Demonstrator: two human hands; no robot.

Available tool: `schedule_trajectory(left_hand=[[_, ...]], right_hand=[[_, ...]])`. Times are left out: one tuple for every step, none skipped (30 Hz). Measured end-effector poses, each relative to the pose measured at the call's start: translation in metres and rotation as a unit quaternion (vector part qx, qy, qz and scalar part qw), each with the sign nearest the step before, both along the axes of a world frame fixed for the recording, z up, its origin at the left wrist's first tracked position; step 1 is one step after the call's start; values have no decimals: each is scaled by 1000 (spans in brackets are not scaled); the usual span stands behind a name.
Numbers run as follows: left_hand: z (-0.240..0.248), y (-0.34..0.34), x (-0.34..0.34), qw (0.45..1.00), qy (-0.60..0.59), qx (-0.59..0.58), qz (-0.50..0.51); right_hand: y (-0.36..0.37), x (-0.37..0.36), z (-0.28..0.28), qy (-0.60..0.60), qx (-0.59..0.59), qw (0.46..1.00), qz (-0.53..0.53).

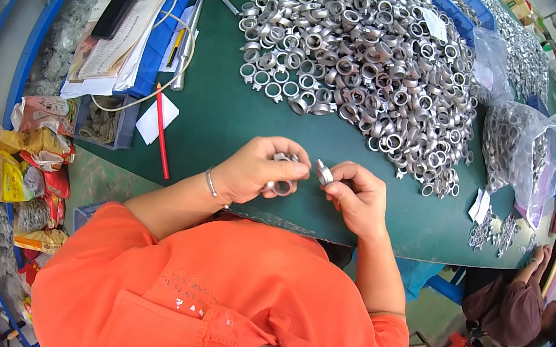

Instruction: The person fits small metal rings onto larger metal components by hand, handling them one at a time over a green work surface.

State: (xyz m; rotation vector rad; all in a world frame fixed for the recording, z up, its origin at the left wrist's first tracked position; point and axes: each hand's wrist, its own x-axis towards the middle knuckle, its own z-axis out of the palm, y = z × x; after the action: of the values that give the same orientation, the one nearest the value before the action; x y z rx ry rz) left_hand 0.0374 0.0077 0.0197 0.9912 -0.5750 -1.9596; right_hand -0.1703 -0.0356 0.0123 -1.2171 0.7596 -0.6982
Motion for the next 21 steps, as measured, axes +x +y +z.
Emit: schedule_trajectory(left_hand=[[2,0,-4,999,-23,-8,-23],[2,1,-9,999,-32,-8,-23],[4,1,-11,999,-34,-8,-28],[6,1,-13,999,-36,-9,-31],[6,1,-14,999,-39,-10,-35],[3,2,-14,998,-49,-21,-33],[4,2,-15,997,-58,-34,-32],[5,3,-15,996,-68,-47,-30],[6,4,-15,995,-77,-60,-28],[5,4,-16,987,-121,-108,-16],[3,5,-19,974,-163,-155,-3],[2,6,-20,958,-205,-202,9],[-1,6,-20,939,-238,-249,15],[-3,5,-20,916,-270,-295,21],[-4,5,-20,890,-301,-341,27],[-3,5,-20,886,-317,-339,27],[-2,6,-21,881,-333,-336,27],[-1,6,-21,875,-348,-334,27],[-2,7,-22,861,-371,-346,33],[-2,8,-23,846,-393,-358,38],[-3,9,-23,830,-416,-369,44]], right_hand=[[3,0,-1,-17,-5,1000,-1],[6,0,-4,-13,-8,1000,-16],[5,1,-4,8,-118,993,-18],[2,3,-4,28,-227,973,-19],[1,5,-4,47,-332,942,-20],[2,6,-1,69,-366,928,-29],[3,6,-1,87,-390,916,-31],[4,5,-1,104,-415,903,-34],[4,5,-1,122,-439,890,-36],[4,5,-1,115,-443,888,-41],[3,7,-1,108,-448,886,-46],[3,7,-1,101,-453,884,-51],[3,7,0,92,-412,905,-46],[3,7,2,83,-370,925,-40],[4,6,3,73,-327,942,-35],[5,6,-1,45,-243,968,-33],[6,4,-1,19,-124,992,-33],[6,1,2,-7,-3,999,-31],[6,0,6,-33,118,992,-29],[5,-1,4,-15,115,993,6],[5,1,3,3,110,994,10]])
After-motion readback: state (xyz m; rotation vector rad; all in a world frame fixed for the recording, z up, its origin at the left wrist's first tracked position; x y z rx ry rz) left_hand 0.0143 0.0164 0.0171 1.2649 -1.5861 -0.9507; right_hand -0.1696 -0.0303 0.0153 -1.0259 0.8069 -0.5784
